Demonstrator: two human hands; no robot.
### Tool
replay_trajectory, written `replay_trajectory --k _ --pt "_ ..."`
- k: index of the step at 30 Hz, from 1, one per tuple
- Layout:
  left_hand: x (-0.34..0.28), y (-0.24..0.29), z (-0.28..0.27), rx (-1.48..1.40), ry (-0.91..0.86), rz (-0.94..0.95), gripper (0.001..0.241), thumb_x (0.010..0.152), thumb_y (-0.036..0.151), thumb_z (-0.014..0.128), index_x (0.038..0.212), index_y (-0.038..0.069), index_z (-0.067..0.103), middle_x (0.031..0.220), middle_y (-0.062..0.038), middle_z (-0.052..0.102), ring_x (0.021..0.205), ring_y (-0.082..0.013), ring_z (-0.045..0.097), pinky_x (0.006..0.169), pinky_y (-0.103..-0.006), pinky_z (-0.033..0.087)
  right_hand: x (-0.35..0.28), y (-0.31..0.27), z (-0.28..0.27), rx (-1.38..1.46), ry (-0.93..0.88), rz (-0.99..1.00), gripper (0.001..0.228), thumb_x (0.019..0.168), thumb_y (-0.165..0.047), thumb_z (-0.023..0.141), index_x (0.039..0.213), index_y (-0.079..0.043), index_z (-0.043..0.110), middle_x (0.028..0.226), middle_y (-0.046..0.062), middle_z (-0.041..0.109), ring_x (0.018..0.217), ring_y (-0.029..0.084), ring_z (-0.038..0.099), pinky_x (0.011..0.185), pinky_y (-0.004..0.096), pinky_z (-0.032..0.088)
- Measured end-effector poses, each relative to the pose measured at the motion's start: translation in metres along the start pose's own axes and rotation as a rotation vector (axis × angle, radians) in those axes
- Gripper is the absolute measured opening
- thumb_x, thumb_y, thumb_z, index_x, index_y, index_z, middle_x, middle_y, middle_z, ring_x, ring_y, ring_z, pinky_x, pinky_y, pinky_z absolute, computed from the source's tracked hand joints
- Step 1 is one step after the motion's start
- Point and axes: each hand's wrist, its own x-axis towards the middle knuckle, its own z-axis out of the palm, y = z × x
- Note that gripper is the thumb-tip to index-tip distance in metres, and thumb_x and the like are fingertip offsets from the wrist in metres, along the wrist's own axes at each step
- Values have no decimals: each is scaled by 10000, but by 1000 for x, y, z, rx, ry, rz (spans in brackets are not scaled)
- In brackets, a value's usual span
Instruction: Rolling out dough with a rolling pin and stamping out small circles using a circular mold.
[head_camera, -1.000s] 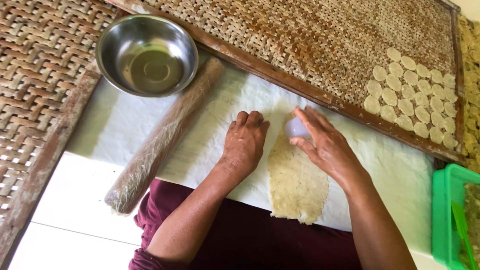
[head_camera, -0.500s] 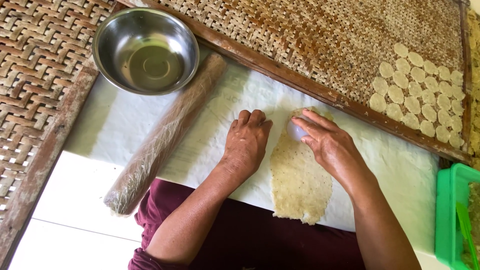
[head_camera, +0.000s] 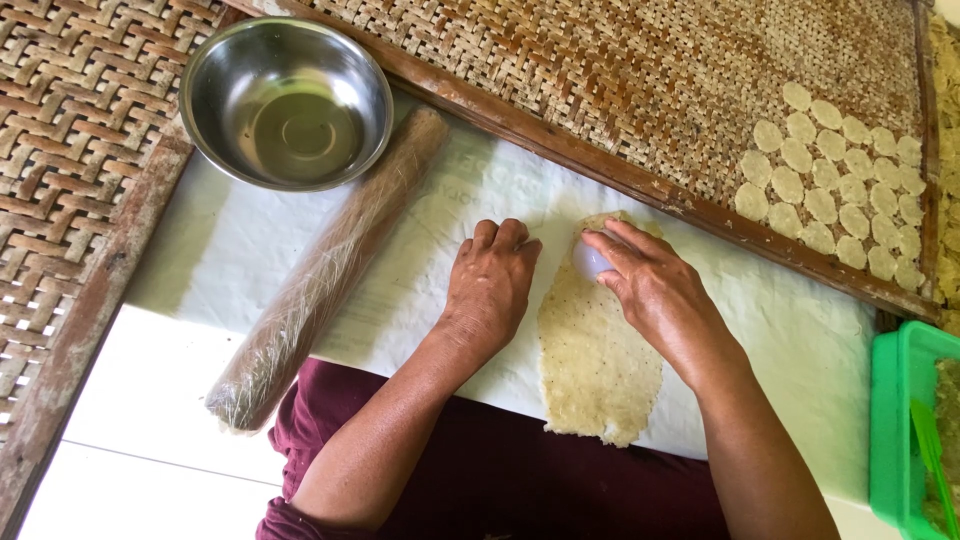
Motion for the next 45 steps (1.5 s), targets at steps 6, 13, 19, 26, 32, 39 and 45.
replay_trajectory --k 6,13,19,26,32,39,45 --pt "0 -1 0 -12 22 11 430 741 -49 669 1160 48 677 1233 -114 567 1121 -310 530 938 -420 476 2 -4 -2 -79 -7 27 522 913 -201 687 1423 -168 579 1502 140 539 1308 330 566 1076 428 464" --pt "-1 0 0 -8 17 9 428 745 -49 669 1163 46 675 1242 -115 566 1125 -309 530 940 -420 476 2 -1 -1 -75 7 6 521 926 -188 676 1436 -162 576 1514 136 521 1336 324 551 1104 417 454" --pt "-1 0 2 6 31 17 429 737 -47 675 1156 44 675 1247 -118 567 1126 -308 534 950 -424 474 2 0 0 -73 -3 -22 513 913 -131 687 1416 -155 591 1519 124 523 1323 306 543 1082 408 453" --pt "-1 0 2 0 4 5 399 756 -46 675 1145 44 675 1257 -115 566 1134 -305 531 953 -418 473 -1 2 2 -48 29 -45 507 913 -104 676 1412 -153 601 1510 102 546 1345 278 565 1113 392 470" --pt "0 0 2 5 9 16 449 730 -48 679 1170 41 671 1254 -117 564 1122 -309 528 946 -419 471 0 -3 -3 -12 12 -4 519 892 -98 704 1397 -174 607 1499 109 561 1309 297 581 1066 407 484" --pt "-1 -3 3 -14 19 35 457 730 -57 662 1174 48 676 1264 -107 564 1126 -314 525 942 -418 473 -3 38 -9 159 -9 101 462 880 -184 758 1327 -226 649 1405 101 659 1169 288 695 963 409 607" --pt "-1 -3 2 -11 4 20 446 759 -48 650 1189 65 684 1256 -101 570 1129 -309 525 954 -419 469 -29 57 -33 -11 99 265 531 858 -216 784 1362 -224 616 1396 162 638 1077 306 712 811 439 622"
